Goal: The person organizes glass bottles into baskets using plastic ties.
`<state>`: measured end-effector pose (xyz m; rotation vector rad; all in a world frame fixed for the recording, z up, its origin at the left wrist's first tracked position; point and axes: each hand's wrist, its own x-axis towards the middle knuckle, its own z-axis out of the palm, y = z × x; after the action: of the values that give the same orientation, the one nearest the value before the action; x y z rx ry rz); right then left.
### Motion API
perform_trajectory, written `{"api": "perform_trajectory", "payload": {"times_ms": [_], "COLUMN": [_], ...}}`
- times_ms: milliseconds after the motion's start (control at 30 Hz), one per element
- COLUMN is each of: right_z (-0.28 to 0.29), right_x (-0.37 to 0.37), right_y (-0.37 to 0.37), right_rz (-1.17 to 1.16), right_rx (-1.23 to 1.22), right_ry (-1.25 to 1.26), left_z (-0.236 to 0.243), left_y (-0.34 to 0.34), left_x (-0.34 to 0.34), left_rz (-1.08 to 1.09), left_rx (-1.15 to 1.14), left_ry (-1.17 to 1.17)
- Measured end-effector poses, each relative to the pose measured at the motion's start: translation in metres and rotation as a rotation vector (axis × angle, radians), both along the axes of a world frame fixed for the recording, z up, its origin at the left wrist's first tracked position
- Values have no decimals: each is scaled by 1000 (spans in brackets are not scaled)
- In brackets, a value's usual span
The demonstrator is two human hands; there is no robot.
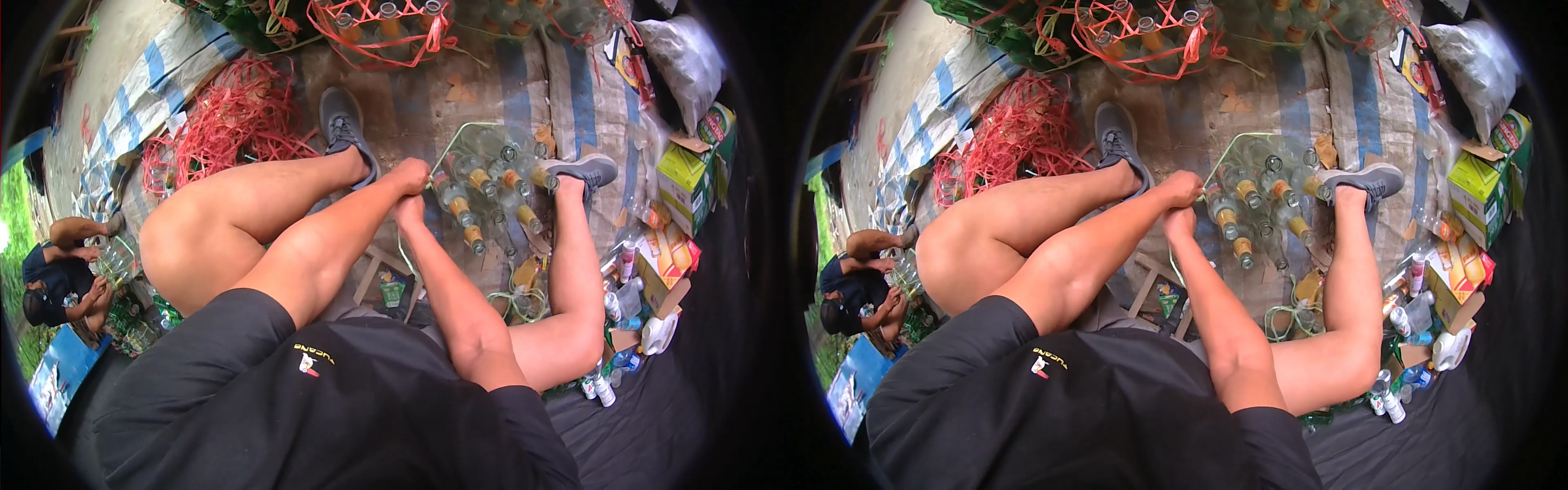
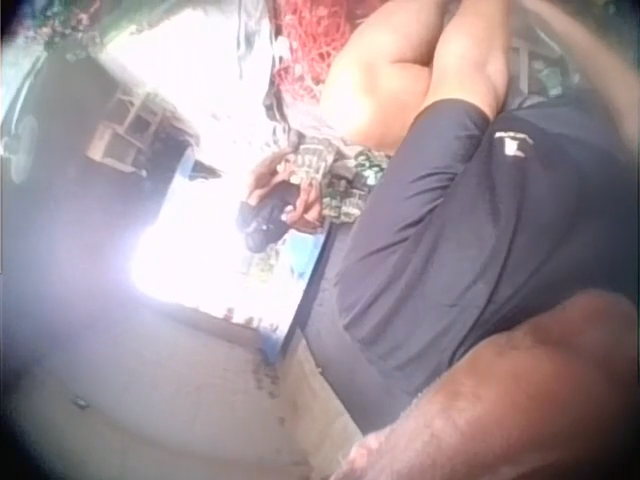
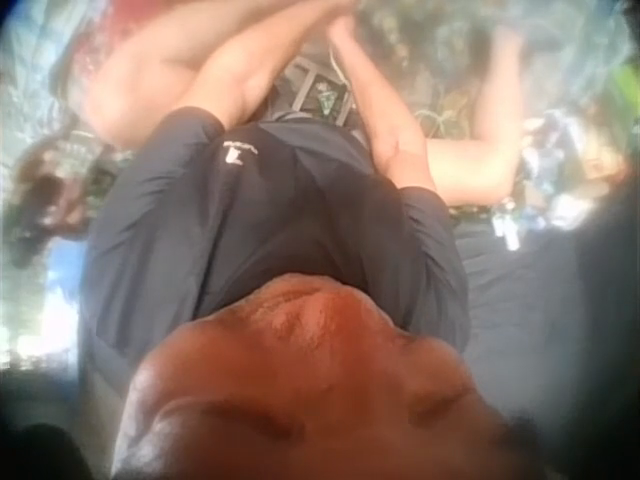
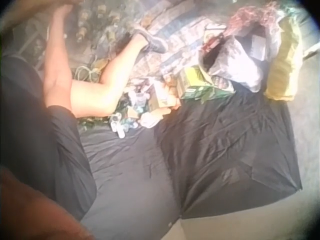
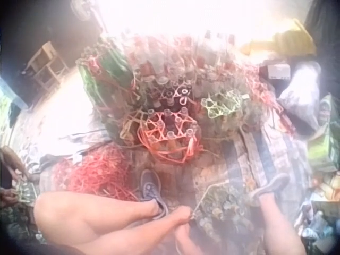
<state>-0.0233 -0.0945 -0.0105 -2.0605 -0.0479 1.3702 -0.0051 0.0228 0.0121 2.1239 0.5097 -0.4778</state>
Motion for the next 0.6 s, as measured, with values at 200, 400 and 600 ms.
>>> {"api": "perform_trajectory", "payload": {"times_ms": [200, 400, 600], "right_z": [-11, 12, 34], "right_x": [-2, -1, -14], "right_y": [-7, 7, -16], "right_rz": [383, 428, 151], "right_rx": [133, 167, 33], "right_ry": [-285, -377, -331], "left_z": [-8, -17, 1], "left_y": [-1, 0, -7], "left_x": [5, 8, 5], "left_rz": [63, 122, 284], "left_rx": [-7, -50, -385], "left_ry": [36, 39, 206]}}
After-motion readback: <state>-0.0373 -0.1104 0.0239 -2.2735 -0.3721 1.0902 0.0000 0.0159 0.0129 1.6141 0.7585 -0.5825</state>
